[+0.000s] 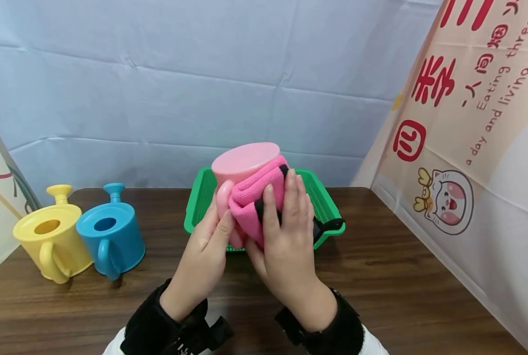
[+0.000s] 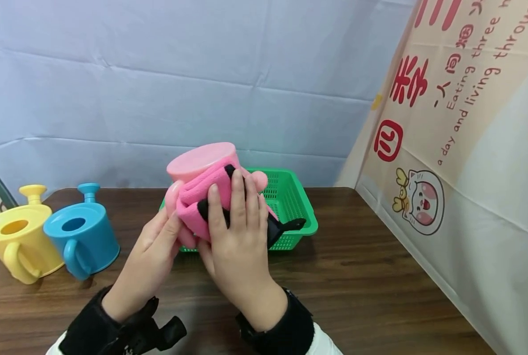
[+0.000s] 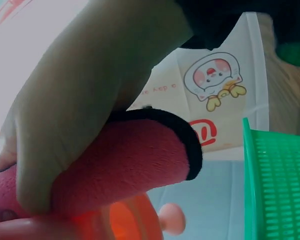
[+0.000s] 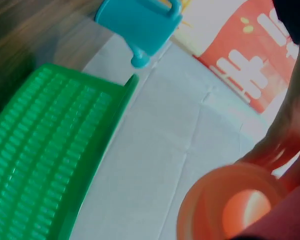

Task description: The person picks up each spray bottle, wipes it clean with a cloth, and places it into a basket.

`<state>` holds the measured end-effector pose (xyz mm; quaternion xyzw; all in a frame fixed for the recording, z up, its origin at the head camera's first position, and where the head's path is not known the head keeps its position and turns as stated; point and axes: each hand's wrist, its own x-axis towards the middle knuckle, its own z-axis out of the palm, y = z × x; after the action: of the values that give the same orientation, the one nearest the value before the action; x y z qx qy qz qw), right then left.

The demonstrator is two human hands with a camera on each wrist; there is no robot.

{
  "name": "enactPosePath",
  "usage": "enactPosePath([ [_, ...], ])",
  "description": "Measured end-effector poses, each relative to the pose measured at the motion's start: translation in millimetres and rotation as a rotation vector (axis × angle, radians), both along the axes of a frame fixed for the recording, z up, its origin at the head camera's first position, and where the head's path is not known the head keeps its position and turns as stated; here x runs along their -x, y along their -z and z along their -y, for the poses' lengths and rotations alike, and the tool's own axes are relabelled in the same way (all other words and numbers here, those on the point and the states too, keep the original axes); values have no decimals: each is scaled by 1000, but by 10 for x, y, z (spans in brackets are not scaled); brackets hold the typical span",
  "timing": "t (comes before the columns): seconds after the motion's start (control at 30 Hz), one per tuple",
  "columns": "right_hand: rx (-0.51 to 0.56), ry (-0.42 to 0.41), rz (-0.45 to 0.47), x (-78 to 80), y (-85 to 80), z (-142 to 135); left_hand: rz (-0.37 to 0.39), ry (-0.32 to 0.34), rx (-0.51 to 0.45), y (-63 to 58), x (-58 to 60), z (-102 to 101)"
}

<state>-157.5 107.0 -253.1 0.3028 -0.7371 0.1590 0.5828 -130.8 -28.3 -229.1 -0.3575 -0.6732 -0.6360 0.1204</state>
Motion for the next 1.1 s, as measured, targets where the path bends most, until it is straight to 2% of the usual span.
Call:
enactPosePath([
  [0.07,37,-32,26,17,-34,-43,-2,-4,5,3,6,-11],
  [0.13,115,-117,106,13,-98,-99,-15,-9,13,6,24,-29],
  [0.27,348,-361,387,-14,-212,-264,-26,-4,42,-28,39,-55],
  [0.33,466,-481,533,37,-199,-387,-11,-7,59,-28,7,-50],
  [0.4,533,-523,631,121,-150,-505,25,-12,54,-29,-31,-50],
  [0.47,570,-526,678,170,-119,-563,62,-6,34,-4,-44,-50],
  [0.57,534,-527,623,139,-157,-502,86,18,-7,47,-6,-39],
  [0.67,407,-477,453,60,-227,-356,89,31,-25,92,58,-14],
  [0.73,286,-384,304,59,-216,-288,96,27,-24,101,75,-3],
  [0.8,166,-242,159,66,-178,-236,106,24,-6,97,78,-7],
  [0.87,73,-125,42,80,-128,-207,120,19,19,84,63,-18],
  [0.9,41,-96,4,92,-107,-203,121,16,33,77,53,-25],
  [1.0,39,-113,-19,125,-97,-234,132,3,71,58,23,-38],
  [1.1,173,-257,104,138,-148,-336,118,16,87,45,7,-37],
])
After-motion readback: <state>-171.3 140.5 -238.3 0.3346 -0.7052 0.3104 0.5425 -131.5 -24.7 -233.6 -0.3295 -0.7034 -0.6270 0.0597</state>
